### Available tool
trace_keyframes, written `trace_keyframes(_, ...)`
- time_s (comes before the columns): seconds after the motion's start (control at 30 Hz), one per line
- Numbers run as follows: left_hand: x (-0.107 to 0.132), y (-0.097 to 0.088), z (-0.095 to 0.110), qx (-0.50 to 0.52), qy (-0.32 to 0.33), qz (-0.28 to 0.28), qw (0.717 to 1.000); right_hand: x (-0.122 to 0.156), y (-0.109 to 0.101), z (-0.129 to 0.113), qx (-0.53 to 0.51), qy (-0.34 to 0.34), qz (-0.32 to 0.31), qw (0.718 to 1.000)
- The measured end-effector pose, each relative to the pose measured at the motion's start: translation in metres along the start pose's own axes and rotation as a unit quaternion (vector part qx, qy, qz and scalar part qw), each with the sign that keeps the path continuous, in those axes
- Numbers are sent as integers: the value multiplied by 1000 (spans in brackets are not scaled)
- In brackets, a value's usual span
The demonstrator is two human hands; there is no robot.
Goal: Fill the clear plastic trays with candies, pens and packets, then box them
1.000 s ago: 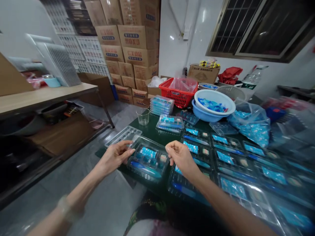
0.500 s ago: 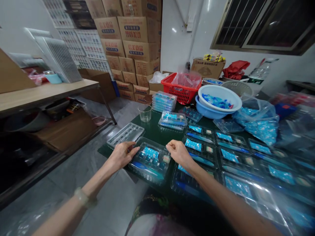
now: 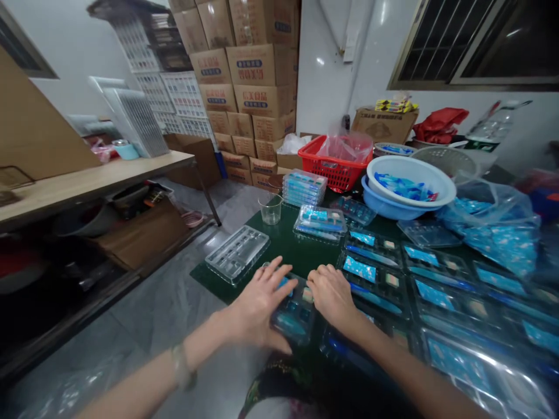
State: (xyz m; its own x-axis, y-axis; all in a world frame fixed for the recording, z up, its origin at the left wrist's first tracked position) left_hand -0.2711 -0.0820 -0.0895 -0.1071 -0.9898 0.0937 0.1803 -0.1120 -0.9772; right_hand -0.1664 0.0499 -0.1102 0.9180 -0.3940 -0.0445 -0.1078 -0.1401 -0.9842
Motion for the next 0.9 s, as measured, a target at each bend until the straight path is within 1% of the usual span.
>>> trace_keyframes(0.07,-9,2,-2,-4,22,-67,998,-1,2,0,16,-15,3,1000)
trace_keyframes(0.1,-13,1,-4,-9,24,-88,996,-2,3,1,17,-20,1,1000)
trace_keyframes(0.2,-24,-6,-6,-25,19,-115,993,-1,0,4,-17,-39,2,999)
trace_keyframes(0.3,-28,-13,-5,-40,13,-129,991,6,-11,13,-86,-43,52,994)
trace_keyframes(0.4,-25,-23,-7,-56,-6,-123,991,23,-26,31,-151,-20,111,982)
trace_keyframes(0.47,-25,-35,-11,-64,-20,-94,993,40,-32,46,-182,-9,134,974)
trace_keyframes(0.53,-34,-54,-17,-76,-30,-51,995,59,-35,60,-199,-5,145,969)
trace_keyframes(0.57,-43,-65,-20,-84,-34,-29,995,68,-36,65,-205,0,145,968)
trace_keyframes(0.63,-72,-86,-28,-101,-47,8,994,85,-36,73,-215,18,136,967)
trace_keyframes(0.7,-111,-102,-38,-108,-82,37,990,100,-34,76,-225,37,119,966)
trace_keyframes(0.73,-133,-106,-43,-110,-93,46,989,106,-32,77,-229,44,112,966)
trace_keyframes(0.77,-155,-108,-47,-110,-97,48,988,112,-31,76,-232,47,106,966)
trace_keyframes(0.83,-193,-104,-57,-113,-105,45,987,122,-27,76,-239,53,95,965)
trace_keyframes(0.9,-221,-94,-65,-113,-103,25,988,130,-25,77,-248,61,91,963)
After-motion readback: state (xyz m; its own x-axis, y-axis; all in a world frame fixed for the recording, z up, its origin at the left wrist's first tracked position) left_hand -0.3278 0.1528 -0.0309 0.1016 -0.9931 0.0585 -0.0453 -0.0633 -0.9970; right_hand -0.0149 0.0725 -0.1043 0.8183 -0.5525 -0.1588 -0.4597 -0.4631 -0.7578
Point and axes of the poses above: each hand's wrist, its own x-axis away from the middle knuckle, its own y-axis out of the palm, z = x × y, the point moved 3 cm from there along -x, towards the middle knuckle, and after that the axes turned 13 degrees about -z, right-handed, at the moved point
